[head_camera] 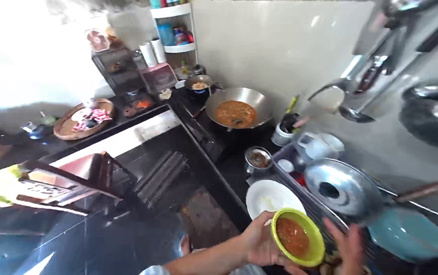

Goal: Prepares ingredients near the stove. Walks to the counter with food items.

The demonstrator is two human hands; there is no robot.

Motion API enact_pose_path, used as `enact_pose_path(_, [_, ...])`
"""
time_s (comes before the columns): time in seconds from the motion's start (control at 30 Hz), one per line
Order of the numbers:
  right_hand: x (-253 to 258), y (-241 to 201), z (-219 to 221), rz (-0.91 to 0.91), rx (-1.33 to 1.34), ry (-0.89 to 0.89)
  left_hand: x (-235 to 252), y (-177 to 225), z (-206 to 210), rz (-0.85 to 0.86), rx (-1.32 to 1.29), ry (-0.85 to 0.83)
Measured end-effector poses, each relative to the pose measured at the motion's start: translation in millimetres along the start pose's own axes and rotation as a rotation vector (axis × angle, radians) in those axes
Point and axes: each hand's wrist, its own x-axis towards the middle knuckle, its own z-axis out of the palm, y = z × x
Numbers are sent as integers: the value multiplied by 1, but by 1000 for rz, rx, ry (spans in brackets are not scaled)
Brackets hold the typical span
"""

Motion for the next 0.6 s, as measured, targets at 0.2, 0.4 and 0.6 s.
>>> enact_pose_path(0.2, [58,-51,149,-38,-33,-319,-119,63,-84,196,-90,77])
enact_pose_path(0.4, [97,-124,298,-100,28,-529,-245,131,-150,400,-132,365])
enact_pose_path(0.6, [147,-190,431,-248,-2,-839,-338,184,-205,606,-291,448])
